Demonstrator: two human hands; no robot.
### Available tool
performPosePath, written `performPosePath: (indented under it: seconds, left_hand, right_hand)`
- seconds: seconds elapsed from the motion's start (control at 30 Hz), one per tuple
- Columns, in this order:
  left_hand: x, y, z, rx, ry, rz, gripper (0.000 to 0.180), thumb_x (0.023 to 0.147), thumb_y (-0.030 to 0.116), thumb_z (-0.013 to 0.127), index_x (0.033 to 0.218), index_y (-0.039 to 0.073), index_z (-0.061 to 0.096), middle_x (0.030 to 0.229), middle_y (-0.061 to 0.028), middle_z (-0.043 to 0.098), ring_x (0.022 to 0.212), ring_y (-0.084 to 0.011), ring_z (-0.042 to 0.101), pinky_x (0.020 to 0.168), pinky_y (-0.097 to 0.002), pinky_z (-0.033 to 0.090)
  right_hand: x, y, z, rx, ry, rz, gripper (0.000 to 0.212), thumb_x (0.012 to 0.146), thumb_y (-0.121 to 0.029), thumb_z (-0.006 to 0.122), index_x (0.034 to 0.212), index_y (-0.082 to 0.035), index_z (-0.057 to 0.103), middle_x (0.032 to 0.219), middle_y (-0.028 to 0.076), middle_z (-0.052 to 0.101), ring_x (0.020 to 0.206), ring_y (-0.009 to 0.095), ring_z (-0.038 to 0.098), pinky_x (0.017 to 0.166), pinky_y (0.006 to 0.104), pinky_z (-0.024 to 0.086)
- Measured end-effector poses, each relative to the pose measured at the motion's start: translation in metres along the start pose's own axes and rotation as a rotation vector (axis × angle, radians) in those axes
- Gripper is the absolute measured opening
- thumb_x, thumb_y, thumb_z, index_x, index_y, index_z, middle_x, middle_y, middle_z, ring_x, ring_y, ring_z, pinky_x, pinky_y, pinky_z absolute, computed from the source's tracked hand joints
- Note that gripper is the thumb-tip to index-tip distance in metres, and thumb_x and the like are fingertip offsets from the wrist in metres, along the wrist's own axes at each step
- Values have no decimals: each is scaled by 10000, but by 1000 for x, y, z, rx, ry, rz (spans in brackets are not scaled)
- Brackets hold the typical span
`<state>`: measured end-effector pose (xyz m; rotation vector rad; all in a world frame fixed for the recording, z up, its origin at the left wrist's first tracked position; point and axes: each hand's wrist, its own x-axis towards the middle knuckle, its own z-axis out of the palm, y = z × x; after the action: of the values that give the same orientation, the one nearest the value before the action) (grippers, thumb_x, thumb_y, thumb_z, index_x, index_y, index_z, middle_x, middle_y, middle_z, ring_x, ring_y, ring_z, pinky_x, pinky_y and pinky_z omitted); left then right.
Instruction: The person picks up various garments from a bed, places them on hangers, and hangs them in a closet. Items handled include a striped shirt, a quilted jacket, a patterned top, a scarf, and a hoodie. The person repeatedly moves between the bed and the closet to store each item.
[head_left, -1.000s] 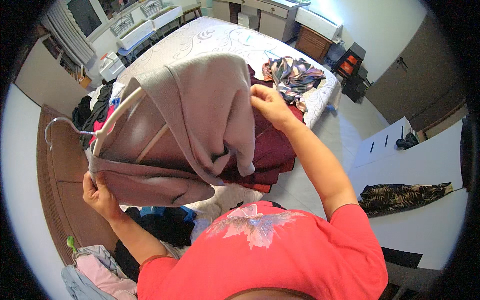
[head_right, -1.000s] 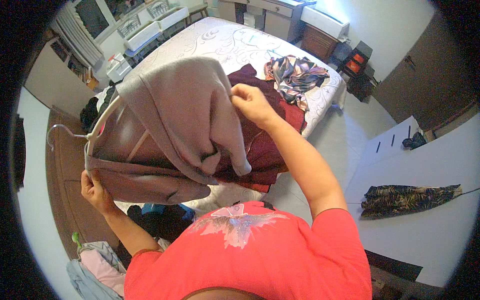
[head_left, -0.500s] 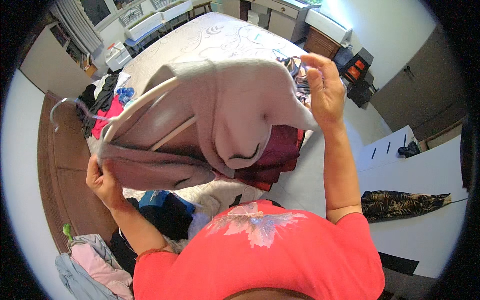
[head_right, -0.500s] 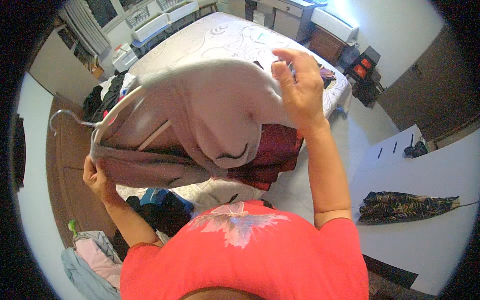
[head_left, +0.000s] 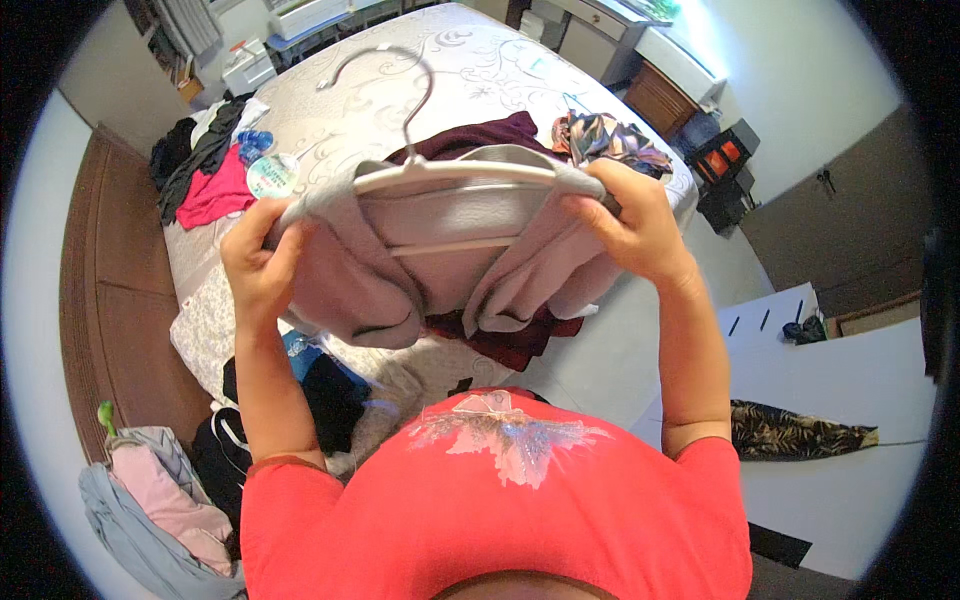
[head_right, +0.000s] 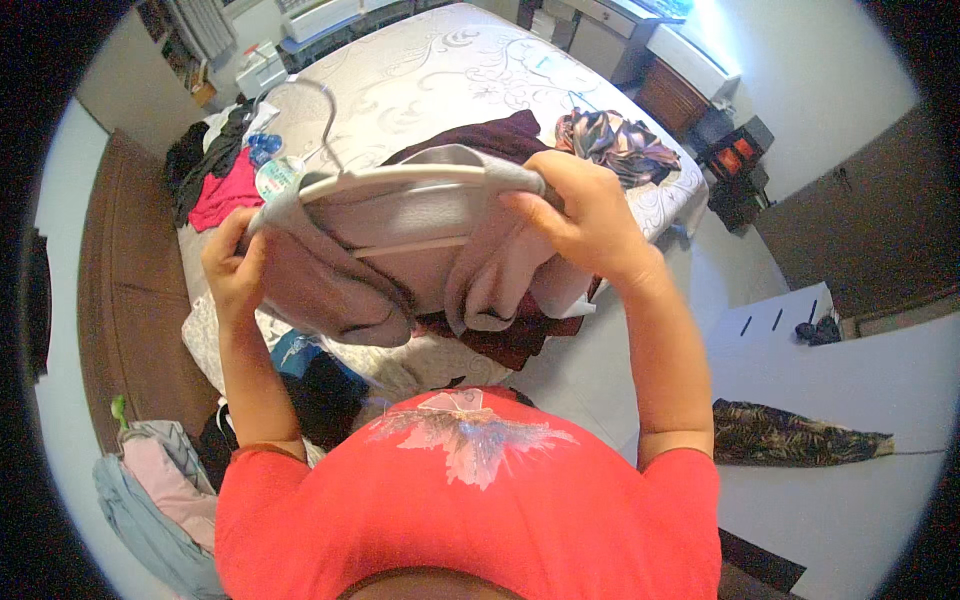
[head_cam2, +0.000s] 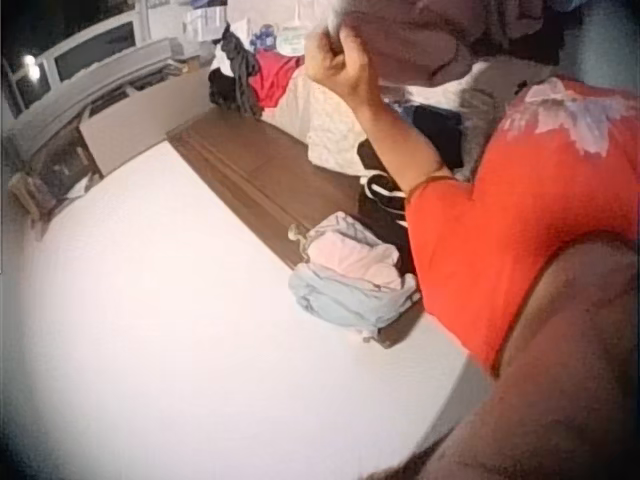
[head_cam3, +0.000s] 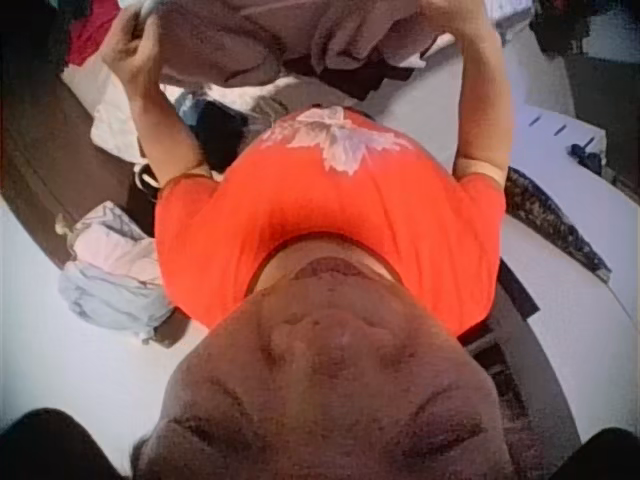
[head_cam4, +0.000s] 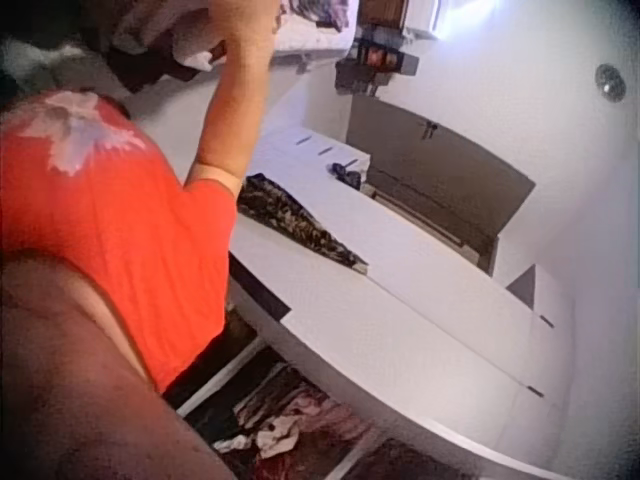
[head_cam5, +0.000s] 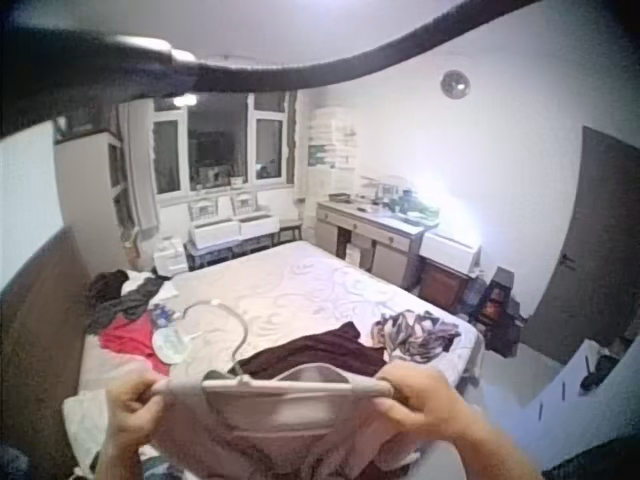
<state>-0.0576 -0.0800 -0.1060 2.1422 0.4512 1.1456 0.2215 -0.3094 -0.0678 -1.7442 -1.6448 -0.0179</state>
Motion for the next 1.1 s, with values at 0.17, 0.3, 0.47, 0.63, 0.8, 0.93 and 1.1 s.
performPosePath:
  seconds: [0.17,0.3,0.47,0.63,0.8,0.93,1.1]
  left_hand:
    - [26,-2,-5,-100,-105,1,190,825,152,631,946,7,606,803,-14,565,743,-93,507,675,-219,401]
    - [33,-44,0,-251,-65,-26,477,910,454,476,1056,9,564,906,-13,562,853,-121,504,767,-236,402]
    - [6,-100,37,-562,44,-257,506,910,512,426,982,32,570,789,32,525,720,-61,438,613,-196,368]
    - [24,-87,35,-286,145,-28,472,888,495,496,825,34,572,709,56,471,676,-57,397,577,-191,330]
    - [42,-87,-14,-51,390,-26,321,873,337,599,702,79,513,655,70,420,647,-54,372,572,-198,316]
    - [33,-71,-33,-65,498,5,367,895,385,548,704,79,481,674,63,411,650,-53,366,573,-192,291]
    - [10,-59,-35,-97,374,92,318,948,264,461,704,61,456,708,9,430,661,-87,396,604,-215,325]
  right_hand:
    - [3,-8,-13,-316,351,-123,141,738,-104,659,833,-18,601,757,144,586,687,300,580,628,362,458]
    - [-5,-13,-42,-341,514,2,101,791,-94,646,826,-13,597,681,81,556,608,162,531,581,269,427]
    - [-11,-4,-60,-253,607,112,147,830,-160,644,844,-22,596,668,23,530,648,76,472,591,246,407]
    - [-24,16,-79,-293,580,161,169,851,-181,623,867,-16,589,688,12,538,670,67,465,607,228,406]
    - [-41,33,-99,-271,411,177,162,865,-169,600,862,-9,571,676,18,509,659,68,450,599,226,400]
    - [-42,32,-91,-274,388,186,139,856,-142,601,839,-10,559,654,32,475,622,81,425,562,235,385]
    - [-36,19,-82,-346,532,131,142,839,-146,614,831,-15,562,651,79,493,587,127,450,553,264,396]
